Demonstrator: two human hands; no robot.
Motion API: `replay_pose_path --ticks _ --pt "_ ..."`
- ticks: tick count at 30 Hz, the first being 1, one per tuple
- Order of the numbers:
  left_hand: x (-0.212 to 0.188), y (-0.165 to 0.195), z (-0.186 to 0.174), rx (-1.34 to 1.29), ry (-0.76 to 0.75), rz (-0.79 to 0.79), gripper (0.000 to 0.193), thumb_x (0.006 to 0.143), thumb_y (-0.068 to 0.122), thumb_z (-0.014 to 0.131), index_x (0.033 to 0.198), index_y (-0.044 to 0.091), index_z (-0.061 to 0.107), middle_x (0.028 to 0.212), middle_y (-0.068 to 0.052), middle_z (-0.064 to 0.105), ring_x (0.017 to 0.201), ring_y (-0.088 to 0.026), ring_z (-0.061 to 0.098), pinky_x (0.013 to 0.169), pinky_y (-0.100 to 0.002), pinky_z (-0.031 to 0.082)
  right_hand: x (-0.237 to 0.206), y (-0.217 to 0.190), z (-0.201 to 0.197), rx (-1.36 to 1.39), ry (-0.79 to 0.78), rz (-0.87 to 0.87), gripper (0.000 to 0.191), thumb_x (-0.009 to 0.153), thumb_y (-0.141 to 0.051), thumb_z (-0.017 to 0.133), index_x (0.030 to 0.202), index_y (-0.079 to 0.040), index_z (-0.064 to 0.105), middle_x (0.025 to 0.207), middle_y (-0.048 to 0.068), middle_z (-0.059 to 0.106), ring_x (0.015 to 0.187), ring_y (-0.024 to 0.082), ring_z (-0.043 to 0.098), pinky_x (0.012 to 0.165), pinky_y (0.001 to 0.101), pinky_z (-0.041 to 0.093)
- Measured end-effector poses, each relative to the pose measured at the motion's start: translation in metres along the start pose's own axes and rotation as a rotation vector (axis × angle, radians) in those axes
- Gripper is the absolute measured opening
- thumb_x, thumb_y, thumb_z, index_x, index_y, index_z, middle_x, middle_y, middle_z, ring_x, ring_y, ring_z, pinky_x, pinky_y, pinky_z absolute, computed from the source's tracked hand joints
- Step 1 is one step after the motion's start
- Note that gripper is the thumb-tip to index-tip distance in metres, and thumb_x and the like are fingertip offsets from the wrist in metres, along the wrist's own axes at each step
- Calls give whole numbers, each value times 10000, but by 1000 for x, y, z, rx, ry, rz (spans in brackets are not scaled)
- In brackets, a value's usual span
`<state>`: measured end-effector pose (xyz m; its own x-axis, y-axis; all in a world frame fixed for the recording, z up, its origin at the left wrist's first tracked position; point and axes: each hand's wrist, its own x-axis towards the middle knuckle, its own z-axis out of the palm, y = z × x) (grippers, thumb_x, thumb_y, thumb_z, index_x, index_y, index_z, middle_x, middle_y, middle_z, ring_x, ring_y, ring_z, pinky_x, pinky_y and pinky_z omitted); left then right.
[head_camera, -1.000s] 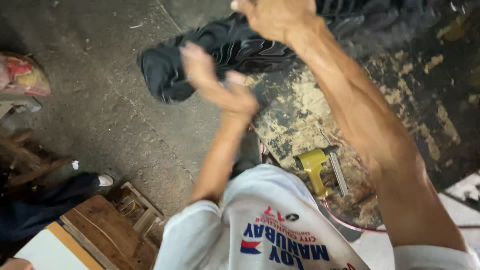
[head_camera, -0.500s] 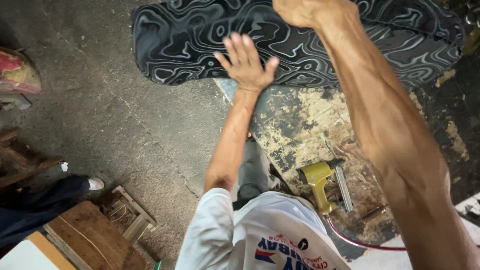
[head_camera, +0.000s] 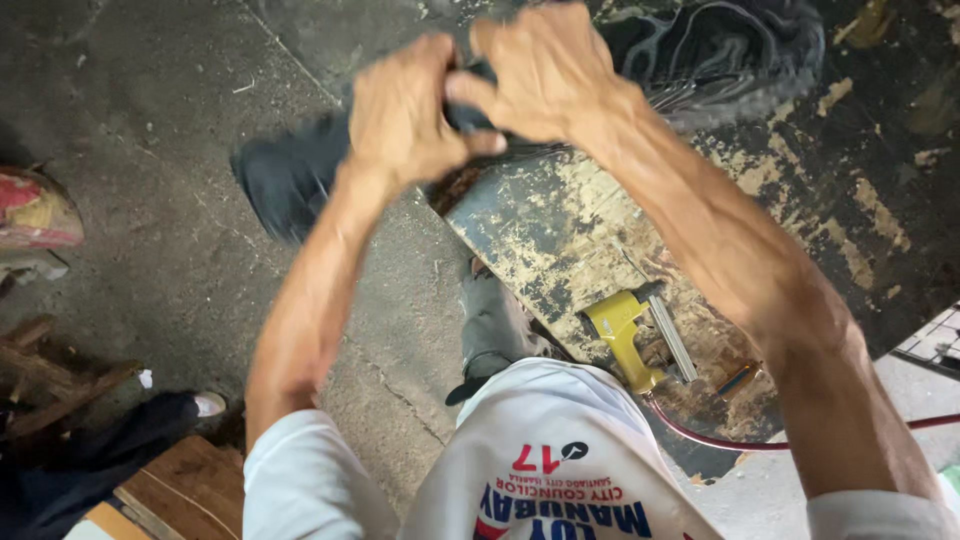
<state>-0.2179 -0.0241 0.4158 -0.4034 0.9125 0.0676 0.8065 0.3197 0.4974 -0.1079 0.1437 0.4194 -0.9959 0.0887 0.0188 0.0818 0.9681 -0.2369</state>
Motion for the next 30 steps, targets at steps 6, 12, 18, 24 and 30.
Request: replay_pose_path --ticks 6,12,18,24,30 --pt "-59 86 94 42 401 -101 551 620 265 944 1004 66 602 921 -119 613 819 -313 635 657 -444 512 -92 30 27 -122 325 -324 610 907 -668 685 928 -60 638 899 109 662 824 265 611 727 418 481" --pt "-122 117 214 -32 334 29 482 679 124 730 1153 102 643 974 -80 585 890 -298 618 719 -441 518 -207 49 106 39 414 -329 384 878 -436 803 858 -96 626 794 73 560 756 290 536 674 442 419" --pt "-140 84 278 18 85 254 439 873 103 610 1311 79 622 990 -78 592 875 -260 641 721 -395 559 -262 40 189 -96 477 -140 267 822 -350 741 892 -113 640 935 85 628 914 287 595 896 458 475" --pt "-131 74 285 7 -180 339 520 881 77 588 1401 85 589 997 -82 592 841 -259 698 632 -418 578 -294 32 216 -38 418 78 334 943 -379 763 1026 -68 672 1081 82 674 1084 286 642 1006 472 493" --pt "-116 81 284 48 -292 331 544 869 93 595 1413 76 570 1059 -110 606 875 -289 710 638 -425 594 -322 -6 196 47 370 366 461 916 -266 761 1295 -32 641 1335 156 668 1299 351 589 1122 525 458"
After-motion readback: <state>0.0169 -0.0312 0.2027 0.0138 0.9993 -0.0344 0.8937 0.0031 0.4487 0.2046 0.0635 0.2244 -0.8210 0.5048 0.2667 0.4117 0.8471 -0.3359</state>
